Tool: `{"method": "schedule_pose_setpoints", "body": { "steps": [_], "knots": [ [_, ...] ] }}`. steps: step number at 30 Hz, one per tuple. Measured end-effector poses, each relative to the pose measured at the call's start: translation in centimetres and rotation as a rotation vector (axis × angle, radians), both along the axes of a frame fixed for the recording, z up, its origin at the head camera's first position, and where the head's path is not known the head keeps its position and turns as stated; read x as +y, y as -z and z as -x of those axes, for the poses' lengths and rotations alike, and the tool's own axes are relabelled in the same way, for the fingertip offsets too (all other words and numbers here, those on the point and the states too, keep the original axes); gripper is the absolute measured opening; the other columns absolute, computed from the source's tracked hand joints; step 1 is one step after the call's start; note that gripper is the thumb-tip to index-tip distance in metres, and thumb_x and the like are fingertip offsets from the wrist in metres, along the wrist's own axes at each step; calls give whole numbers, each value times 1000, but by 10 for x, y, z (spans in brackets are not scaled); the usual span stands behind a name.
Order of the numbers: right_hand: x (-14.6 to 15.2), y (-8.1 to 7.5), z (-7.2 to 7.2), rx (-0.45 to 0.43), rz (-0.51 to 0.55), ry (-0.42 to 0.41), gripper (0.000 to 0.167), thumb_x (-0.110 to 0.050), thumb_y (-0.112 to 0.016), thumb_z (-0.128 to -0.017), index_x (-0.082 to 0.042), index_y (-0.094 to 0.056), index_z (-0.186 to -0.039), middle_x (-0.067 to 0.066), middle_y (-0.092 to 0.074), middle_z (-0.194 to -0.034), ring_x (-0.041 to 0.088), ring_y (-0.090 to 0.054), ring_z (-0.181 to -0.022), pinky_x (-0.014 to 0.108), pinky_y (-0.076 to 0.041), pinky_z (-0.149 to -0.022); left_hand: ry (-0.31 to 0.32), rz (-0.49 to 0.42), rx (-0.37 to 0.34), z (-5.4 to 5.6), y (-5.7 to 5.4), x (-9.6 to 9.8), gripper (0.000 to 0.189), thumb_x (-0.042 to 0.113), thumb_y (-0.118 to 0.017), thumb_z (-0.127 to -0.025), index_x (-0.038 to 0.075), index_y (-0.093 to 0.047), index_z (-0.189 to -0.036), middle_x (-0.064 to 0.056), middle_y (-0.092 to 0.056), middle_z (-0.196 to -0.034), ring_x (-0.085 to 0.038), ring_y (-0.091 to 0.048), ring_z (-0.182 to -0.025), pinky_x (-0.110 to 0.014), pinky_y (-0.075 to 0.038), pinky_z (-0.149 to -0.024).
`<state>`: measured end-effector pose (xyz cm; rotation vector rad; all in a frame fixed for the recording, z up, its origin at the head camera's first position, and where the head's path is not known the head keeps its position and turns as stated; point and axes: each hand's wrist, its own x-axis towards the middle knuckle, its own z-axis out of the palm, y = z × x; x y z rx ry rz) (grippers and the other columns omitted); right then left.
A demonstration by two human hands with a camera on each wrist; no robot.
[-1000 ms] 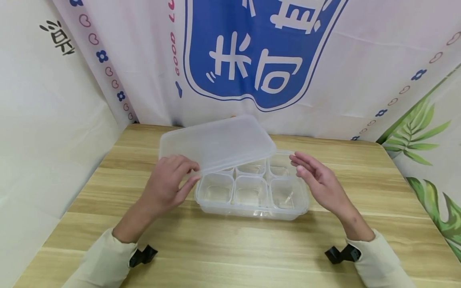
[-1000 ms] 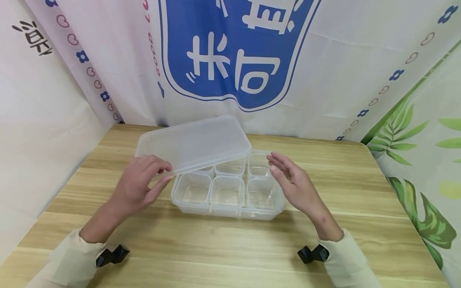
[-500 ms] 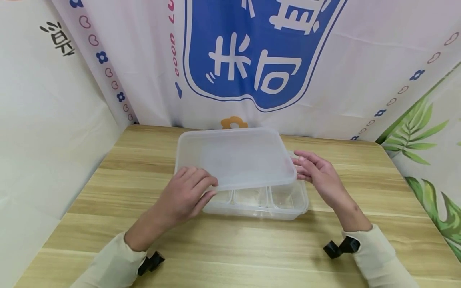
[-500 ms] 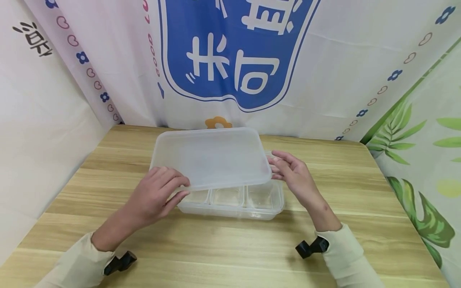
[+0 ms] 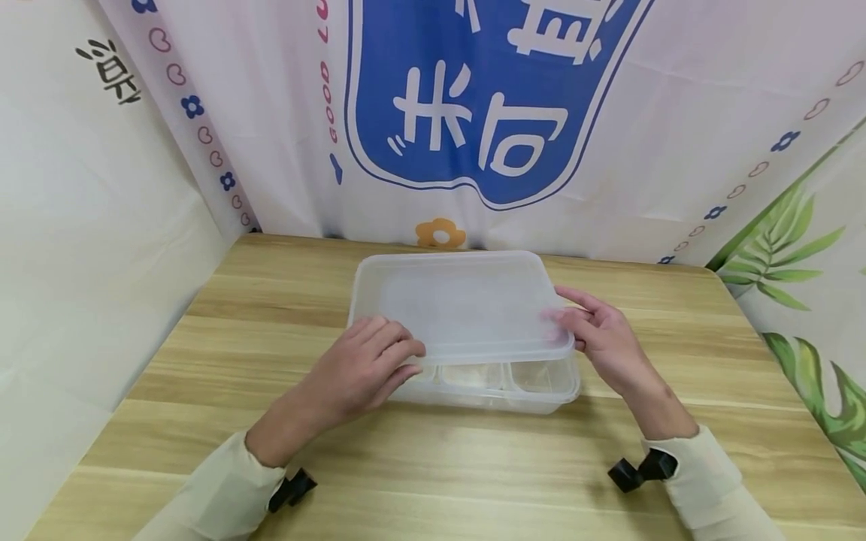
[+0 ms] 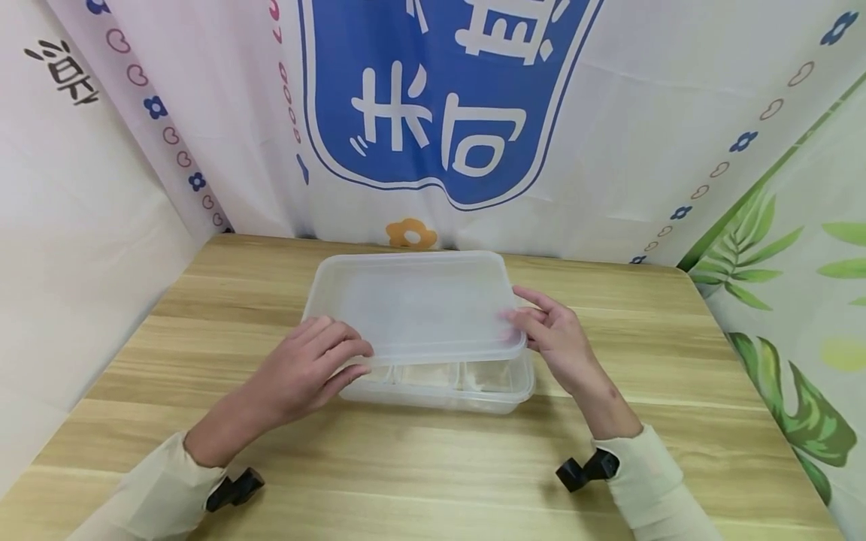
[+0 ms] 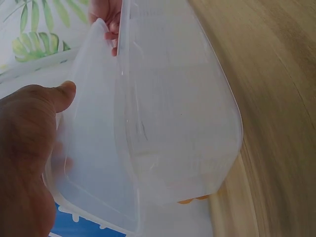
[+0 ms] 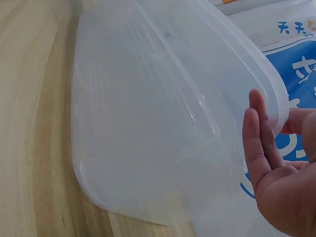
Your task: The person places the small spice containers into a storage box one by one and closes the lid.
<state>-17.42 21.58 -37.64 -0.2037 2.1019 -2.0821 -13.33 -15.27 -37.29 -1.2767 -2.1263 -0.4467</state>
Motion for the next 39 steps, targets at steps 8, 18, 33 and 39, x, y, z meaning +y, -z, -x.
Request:
{"method": "schedule_pose_setpoints", "body": {
  "steps": [8,18,33,39],
  "knots": [
    [4,-2,-6,-37,170,21,59,-9,-66,-103,6,-40,-153,5,-75,-110,15,-72,-88,29,-57,-78,26,-82,-51,7,1,-2,25,32,-65,-104,9,-72,-107,-3,-64,-98,-22,-60,-86,-38,-49,-73],
    [18,-3,-14,-16,248,52,61,-6,-62,-104,6,-33,-156,5,-75,-113,14,-72,-91,27,-56,-79,-97,-367,-422,15,2,-21,61,16,-94,-76,6,-64,-128,-8,-59,-127,-27,-53,-118,-41,-43,-99],
    [28,2,-27,-5,278,58,49,-4,-60,-105,0,-45,-151,7,-74,-113,16,-72,-92,26,-56,-79,-128,-567,-1104,31,16,-44,58,19,-58,-107,-5,-37,-156,-20,-52,-147,-33,-48,-135,-28,-45,-101],
    [24,8,-30,-14,227,40,57,-5,-59,-105,5,-34,-156,5,-73,-114,14,-71,-94,26,-56,-79,-129,-542,-1090,30,19,-45,52,18,-57,-108,-1,-43,-155,-18,-55,-145,-31,-52,-131,-25,-47,-95]
  ]
}}
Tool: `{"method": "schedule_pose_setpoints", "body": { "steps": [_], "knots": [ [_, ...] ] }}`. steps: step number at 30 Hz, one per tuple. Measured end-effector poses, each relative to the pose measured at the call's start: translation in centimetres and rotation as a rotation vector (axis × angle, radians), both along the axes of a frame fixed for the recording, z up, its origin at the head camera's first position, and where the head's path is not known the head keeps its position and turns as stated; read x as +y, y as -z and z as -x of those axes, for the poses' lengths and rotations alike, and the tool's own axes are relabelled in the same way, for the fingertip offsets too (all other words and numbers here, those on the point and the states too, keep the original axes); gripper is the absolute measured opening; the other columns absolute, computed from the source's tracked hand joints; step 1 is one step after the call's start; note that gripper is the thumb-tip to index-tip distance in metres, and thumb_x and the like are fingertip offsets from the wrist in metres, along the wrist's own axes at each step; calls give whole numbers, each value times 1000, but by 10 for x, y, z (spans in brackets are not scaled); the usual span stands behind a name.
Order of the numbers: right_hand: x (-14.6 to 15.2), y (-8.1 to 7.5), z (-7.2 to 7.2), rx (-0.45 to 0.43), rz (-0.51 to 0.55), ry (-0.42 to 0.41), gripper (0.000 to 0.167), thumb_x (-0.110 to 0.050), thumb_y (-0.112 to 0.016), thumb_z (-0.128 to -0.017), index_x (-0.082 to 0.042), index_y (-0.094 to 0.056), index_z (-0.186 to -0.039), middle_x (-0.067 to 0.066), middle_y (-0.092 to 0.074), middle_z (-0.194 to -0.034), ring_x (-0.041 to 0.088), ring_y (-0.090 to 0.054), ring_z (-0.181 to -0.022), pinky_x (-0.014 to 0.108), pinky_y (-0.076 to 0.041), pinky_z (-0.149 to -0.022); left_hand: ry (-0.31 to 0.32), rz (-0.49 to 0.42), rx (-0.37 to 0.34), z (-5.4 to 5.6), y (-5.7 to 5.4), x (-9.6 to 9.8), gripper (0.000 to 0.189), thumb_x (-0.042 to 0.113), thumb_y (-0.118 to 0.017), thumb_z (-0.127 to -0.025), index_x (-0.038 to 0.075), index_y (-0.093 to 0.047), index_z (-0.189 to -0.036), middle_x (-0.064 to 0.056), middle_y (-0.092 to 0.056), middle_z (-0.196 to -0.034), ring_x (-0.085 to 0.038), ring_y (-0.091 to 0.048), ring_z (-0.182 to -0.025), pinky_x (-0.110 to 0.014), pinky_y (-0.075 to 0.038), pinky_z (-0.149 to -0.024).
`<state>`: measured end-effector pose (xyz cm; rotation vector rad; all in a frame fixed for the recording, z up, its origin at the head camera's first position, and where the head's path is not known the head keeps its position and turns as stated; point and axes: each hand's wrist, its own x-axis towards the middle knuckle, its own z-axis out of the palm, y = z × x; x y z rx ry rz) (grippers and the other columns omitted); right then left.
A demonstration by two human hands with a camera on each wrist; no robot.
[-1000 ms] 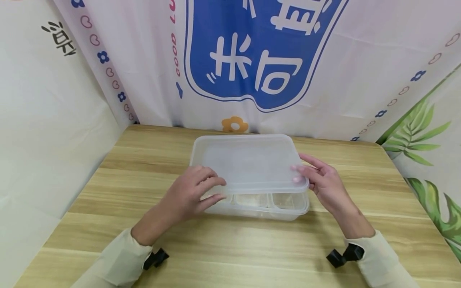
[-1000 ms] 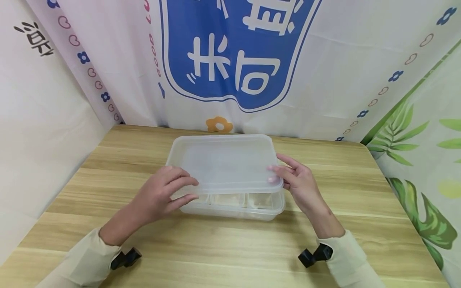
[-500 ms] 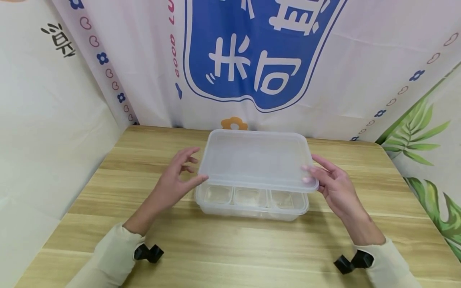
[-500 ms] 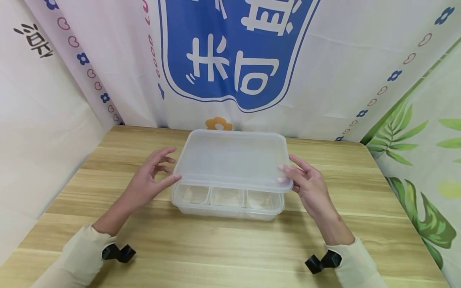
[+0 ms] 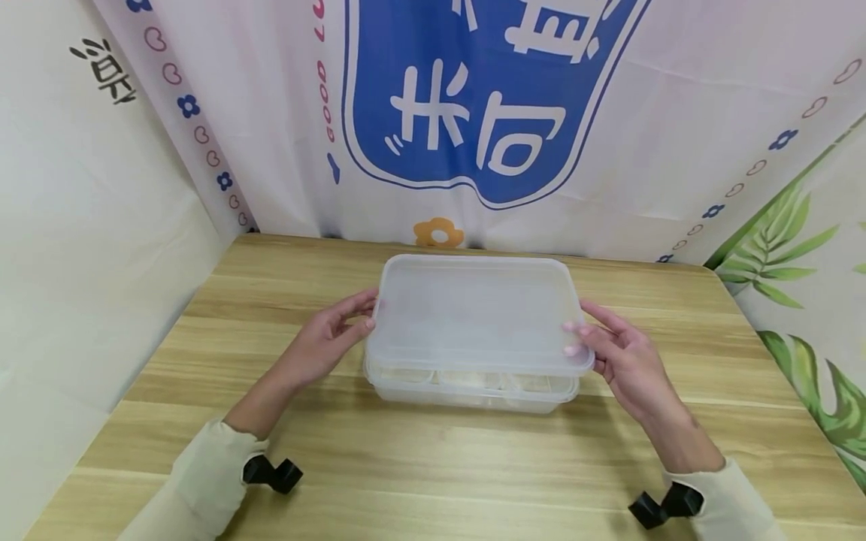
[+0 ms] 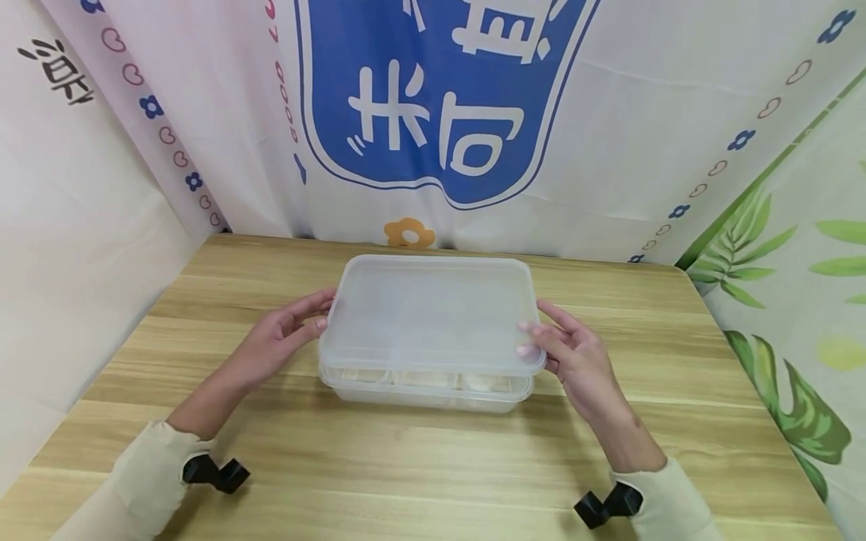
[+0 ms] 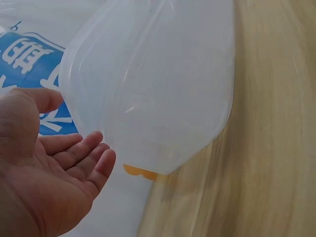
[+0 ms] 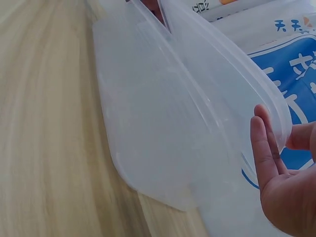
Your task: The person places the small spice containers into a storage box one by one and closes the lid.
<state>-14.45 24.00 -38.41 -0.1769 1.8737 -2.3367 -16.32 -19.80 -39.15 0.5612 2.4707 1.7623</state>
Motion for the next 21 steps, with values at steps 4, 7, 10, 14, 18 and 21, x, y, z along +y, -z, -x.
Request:
{"method": "schedule_pose_setpoints", "body": {
  "steps": [4,7,10,14,18,21],
  "knots": [
    [0,3,-1,9,-108,23,59,-10,-61,-105,6,-35,-156,1,-73,-114,12,-69,-97,26,-55,-80,5,-5,14,-1,3,-1,49,14,-58,-107,-3,-47,-152,-19,-58,-140,-32,-55,-125,-26,-49,-91],
    [1,5,-2,52,-274,45,57,-15,-63,-105,4,-41,-154,1,-72,-110,10,-67,-96,24,-54,-80,19,-12,28,-3,5,-2,47,10,-58,-106,-5,-48,-150,-21,-59,-137,-33,-57,-121,-27,-50,-89],
    [2,8,-4,172,-504,44,54,-16,-63,-105,3,-46,-152,7,-67,-104,11,-64,-89,23,-53,-73,26,-14,29,-4,5,-2,47,10,-59,-106,-4,-50,-149,-20,-59,-136,-33,-58,-118,-29,-51,-88],
    [1,13,-5,346,-753,39,53,-13,-62,-105,4,-45,-153,10,-64,-100,13,-57,-78,24,-47,-63,12,18,20,-5,3,-2,47,14,-60,-106,0,-51,-150,-17,-59,-139,-33,-59,-116,-33,-51,-88],
    [0,16,-6,419,-856,55,53,-16,-62,-106,5,-46,-152,5,-60,-91,14,-53,-72,25,-44,-58,-1,58,35,-6,2,-2,47,15,-62,-105,2,-52,-150,-14,-59,-141,-30,-56,-121,-36,-49,-91],
    [-1,17,-6,454,-903,67,54,-20,-63,-106,5,-47,-151,2,-53,-82,14,-48,-68,25,-40,-54,-2,72,59,-6,3,-1,47,14,-62,-105,1,-53,-149,-13,-58,-142,-28,-53,-128,-36,-47,-94]
  ]
}}
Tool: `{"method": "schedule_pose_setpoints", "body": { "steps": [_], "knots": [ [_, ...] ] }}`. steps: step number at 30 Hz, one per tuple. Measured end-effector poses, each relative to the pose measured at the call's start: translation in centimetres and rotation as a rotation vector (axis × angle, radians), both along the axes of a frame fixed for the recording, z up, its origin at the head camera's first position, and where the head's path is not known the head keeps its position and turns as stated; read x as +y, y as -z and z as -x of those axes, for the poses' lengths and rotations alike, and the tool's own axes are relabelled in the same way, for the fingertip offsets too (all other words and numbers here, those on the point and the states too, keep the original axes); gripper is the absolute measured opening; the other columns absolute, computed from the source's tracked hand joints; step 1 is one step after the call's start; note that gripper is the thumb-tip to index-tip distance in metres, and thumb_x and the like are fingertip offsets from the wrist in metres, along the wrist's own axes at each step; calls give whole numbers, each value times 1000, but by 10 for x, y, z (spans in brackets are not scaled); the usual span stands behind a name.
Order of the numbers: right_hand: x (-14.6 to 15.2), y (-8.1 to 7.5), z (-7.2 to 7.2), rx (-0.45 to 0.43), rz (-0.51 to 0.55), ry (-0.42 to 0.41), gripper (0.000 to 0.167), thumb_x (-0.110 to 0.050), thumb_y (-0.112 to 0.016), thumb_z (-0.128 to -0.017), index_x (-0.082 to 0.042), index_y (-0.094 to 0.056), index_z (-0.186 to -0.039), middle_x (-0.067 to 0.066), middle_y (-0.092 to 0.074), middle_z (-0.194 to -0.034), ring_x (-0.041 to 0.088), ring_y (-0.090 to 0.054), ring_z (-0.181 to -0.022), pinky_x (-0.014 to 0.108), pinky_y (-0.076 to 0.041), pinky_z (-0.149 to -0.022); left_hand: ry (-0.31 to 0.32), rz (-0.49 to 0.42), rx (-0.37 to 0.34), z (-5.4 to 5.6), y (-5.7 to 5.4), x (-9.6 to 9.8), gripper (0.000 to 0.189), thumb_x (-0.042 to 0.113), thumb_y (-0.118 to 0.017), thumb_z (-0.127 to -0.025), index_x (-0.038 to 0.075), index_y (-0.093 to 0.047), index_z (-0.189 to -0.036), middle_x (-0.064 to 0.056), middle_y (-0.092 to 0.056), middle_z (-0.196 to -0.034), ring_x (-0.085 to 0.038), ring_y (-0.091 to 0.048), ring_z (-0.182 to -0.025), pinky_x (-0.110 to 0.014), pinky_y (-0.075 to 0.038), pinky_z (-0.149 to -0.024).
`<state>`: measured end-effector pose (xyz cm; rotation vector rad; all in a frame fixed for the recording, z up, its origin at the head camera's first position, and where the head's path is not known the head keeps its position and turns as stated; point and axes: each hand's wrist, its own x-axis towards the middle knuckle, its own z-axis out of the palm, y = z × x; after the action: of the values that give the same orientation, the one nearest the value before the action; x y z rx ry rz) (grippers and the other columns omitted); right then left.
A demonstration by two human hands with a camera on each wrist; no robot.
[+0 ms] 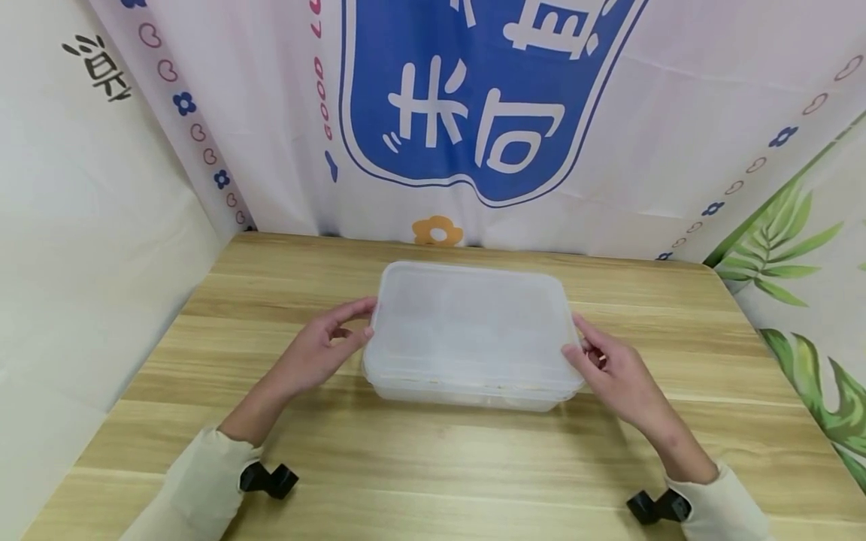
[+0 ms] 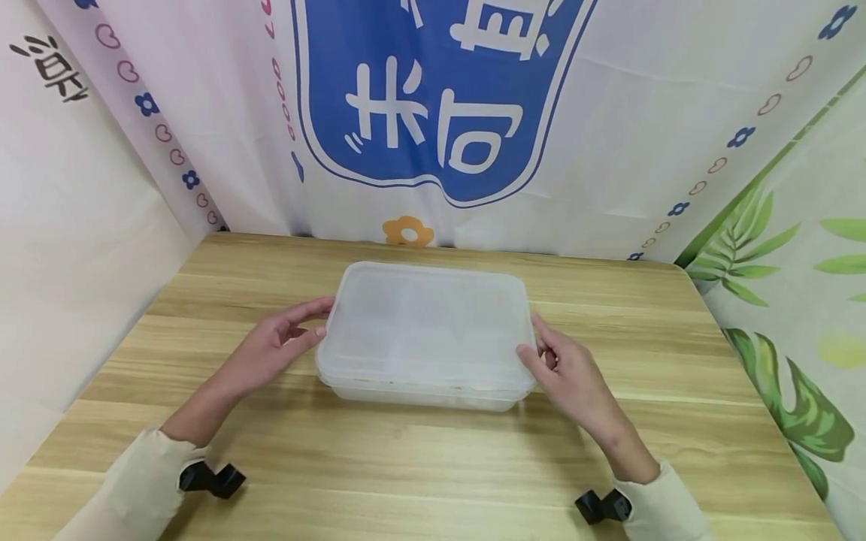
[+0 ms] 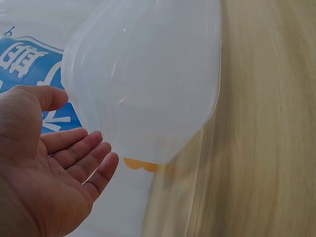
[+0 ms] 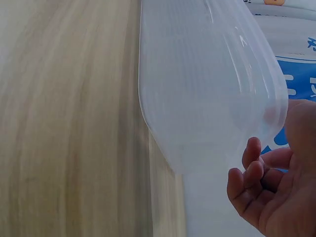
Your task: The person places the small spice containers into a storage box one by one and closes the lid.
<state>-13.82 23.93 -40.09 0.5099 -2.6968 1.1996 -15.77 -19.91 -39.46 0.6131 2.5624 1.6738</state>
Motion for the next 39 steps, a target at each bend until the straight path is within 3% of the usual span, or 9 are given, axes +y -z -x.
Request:
{"method": "schedule_pose_setpoints", "body": {
  "steps": [4,11,20,28,34,39],
  "knots": [
    [-1,1,0,36,-51,4,55,-24,-64,-105,5,-49,-150,0,-48,-77,13,-44,-65,26,-37,-52,1,23,19,-2,0,-1,48,14,-63,-104,1,-52,-149,-13,-57,-144,-27,-52,-130,-36,-48,-94],
    [-1,3,1,48,-88,5,56,-24,-64,-105,5,-47,-151,0,-50,-79,14,-46,-68,26,-39,-55,23,60,37,-2,3,-2,52,15,-63,-105,-1,-48,-152,-14,-52,-148,-30,-50,-131,-49,-50,-93],
    [-2,3,-1,57,-99,-14,58,-22,-65,-104,5,-46,-152,0,-51,-85,15,-50,-74,27,-43,-58,32,70,63,-4,7,1,55,11,-65,-103,-7,-45,-150,-19,-50,-147,-33,-49,-131,-49,-51,-94],
    [-2,3,-5,0,-94,-27,61,-23,-66,-104,2,-43,-155,1,-55,-88,15,-56,-75,26,-50,-62,55,85,63,-5,8,0,56,11,-65,-102,-5,-44,-152,-17,-49,-147,-33,-51,-129,-49,-53,-90],
    [-2,4,-6,44,-124,-32,63,-23,-68,-102,3,-43,-154,-1,-54,-86,13,-50,-72,26,-44,-59,58,110,65,-7,7,-1,56,14,-64,-104,-2,-43,-153,-15,-49,-149,-31,-51,-129,-50,-52,-91],
    [-3,4,-10,30,-161,-18,67,-27,-70,-101,2,-42,-155,-1,-53,-89,13,-47,-72,27,-42,-60,64,133,75,-7,8,-2,56,16,-63,-105,0,-43,-155,-13,-47,-151,-29,-50,-131,-51,-50,-94]
  ]
}}
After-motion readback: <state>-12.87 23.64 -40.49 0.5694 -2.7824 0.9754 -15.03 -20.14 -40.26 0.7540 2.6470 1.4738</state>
